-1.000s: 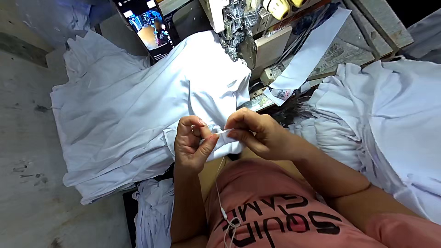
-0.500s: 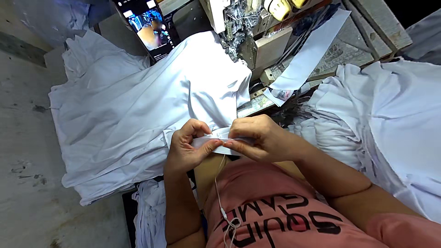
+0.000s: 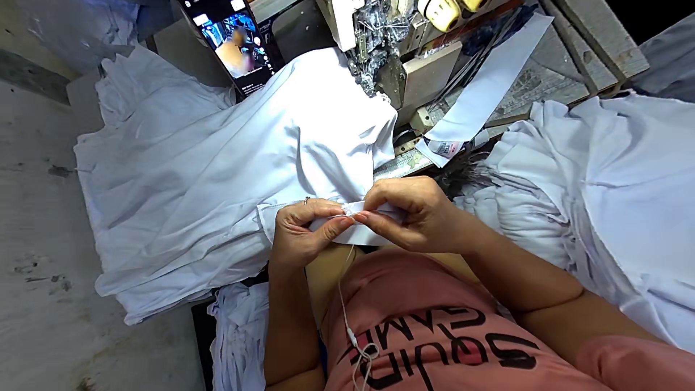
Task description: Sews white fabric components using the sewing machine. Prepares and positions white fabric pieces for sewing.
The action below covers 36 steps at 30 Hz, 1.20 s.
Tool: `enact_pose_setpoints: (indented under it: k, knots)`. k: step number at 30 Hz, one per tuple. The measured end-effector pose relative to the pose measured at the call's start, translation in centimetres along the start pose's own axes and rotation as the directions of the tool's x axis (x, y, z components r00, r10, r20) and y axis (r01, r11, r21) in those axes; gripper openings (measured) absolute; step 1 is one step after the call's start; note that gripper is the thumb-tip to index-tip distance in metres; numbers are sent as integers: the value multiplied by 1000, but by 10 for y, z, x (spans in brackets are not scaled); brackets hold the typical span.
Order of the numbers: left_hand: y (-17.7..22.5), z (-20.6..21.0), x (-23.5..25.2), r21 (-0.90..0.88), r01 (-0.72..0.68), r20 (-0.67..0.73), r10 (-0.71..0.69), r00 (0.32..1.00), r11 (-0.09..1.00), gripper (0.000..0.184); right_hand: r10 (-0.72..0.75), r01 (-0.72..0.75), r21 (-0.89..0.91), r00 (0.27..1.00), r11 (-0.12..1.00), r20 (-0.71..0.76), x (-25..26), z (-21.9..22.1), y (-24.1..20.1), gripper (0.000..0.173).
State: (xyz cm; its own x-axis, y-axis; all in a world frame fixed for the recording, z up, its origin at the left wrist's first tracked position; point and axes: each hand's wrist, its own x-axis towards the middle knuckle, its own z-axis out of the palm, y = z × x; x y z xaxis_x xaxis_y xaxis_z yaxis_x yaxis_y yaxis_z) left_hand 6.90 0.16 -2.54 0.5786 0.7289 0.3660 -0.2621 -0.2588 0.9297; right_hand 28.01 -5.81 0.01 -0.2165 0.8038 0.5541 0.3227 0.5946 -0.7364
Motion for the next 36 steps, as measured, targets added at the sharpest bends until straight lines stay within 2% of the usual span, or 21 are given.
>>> enact_pose_setpoints:
  k: [8, 12, 14, 16, 21, 25, 36]
  knots:
    - [-2, 7, -2, -60, 24, -136, -32, 990, 998, 14, 0, -1, -35, 1000, 999, -30, 1, 4, -1, 9]
    - [0, 7, -2, -5, 121, -149, -121, 981, 993, 23, 0, -1, -42, 1000, 999, -22, 0, 4, -1, 10]
    - [0, 7, -2, 27, 193, -107, -190, 976, 981, 19, 0, -1, -51, 1000, 999, -21, 0, 4, -1, 10]
    - [-2, 5, -2, 47, 227, -54, -224, 973, 973, 5, -3, 2, -63, 1000, 998, -21, -1, 4, 0, 11]
    - [-1, 4, -4, 0, 210, -53, -209, 976, 978, 10, 0, -2, -107, 1000, 994, -11, -2, 4, 0, 12]
    - [-1, 3, -4, -32, 201, -40, -203, 978, 979, 7, -17, 18, -96, 1000, 995, 8, -1, 4, 0, 13]
    - [0, 6, -6, 11, 175, -82, -174, 981, 984, 9, -26, 26, -85, 1000, 996, 4, -4, 7, 3, 17]
